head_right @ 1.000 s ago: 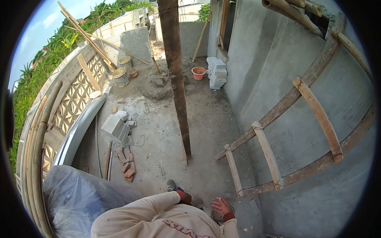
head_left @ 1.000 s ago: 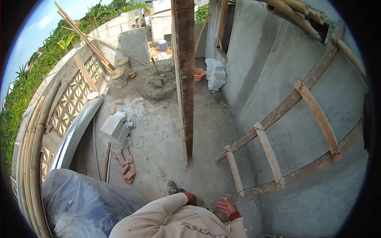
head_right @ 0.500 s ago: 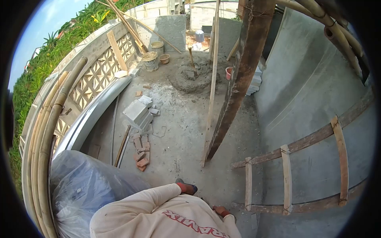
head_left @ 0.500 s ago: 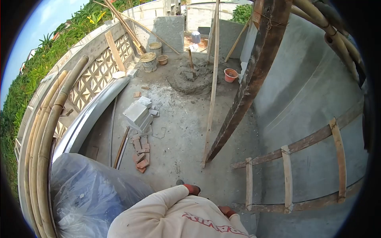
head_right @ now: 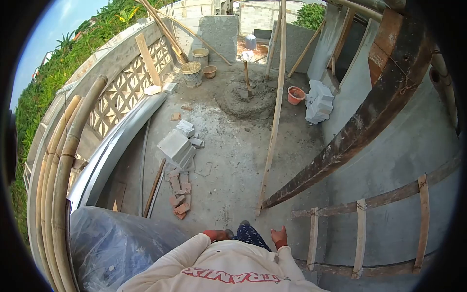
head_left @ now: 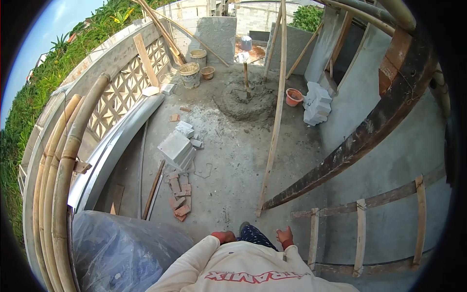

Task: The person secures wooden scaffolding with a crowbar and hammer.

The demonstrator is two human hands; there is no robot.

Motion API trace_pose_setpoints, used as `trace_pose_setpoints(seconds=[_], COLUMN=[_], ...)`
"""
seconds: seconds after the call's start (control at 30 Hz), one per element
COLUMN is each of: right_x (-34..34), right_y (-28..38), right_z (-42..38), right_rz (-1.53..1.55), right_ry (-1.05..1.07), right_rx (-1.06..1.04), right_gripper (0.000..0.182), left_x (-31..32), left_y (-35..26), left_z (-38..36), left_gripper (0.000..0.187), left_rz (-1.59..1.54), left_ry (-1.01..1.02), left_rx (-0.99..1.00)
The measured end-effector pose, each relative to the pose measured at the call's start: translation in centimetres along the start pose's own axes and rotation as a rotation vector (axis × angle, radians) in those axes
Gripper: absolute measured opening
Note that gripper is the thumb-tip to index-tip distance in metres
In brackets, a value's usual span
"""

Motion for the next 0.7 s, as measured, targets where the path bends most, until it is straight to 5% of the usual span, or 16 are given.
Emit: trace_pose_setpoints(seconds=[0.23, 0.47, 0.57, 0.7], right_x=[-0.7, 0.9, 0.8, 0.9], right_y=[8.7, 13.5, 13.7, 10.8], right_z=[4.7, 8.0, 9.4, 12.8], right_rz=[0.059, -0.05, -0.157, -0.459], right_ry=[-0.022, 0.078, 0.113, 0.133], right_rx=[0.048, 0.091, 0.18, 0.198], right_gripper=[0.104, 0.112, 0.11, 0.105], left_x=[-0.8, -14.4, -18.0, -28.5], left_y=[8.0, 1.1, 3.1, 2.8], left_z=[3.8, 1.7, 6.8, 9.4], left_gripper=[0.045, 0.054, 0.053, 0.049], left_rz=[-0.18, -0.36, -0.255, 0.01], left_ry=[-0.262, 0.03, 0.145, 0.048], left_rx=[-0.004, -0.14, -0.007, 0.066])
Point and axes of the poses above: each hand's wrist, its own z-axis towards the middle knuckle, its own x-axis out of the palm, y = z × x, the point moved 2 cm from there along z, towards the middle knuckle, and after that the axes turned 5 degrees about -z, right-handed, at the moved point
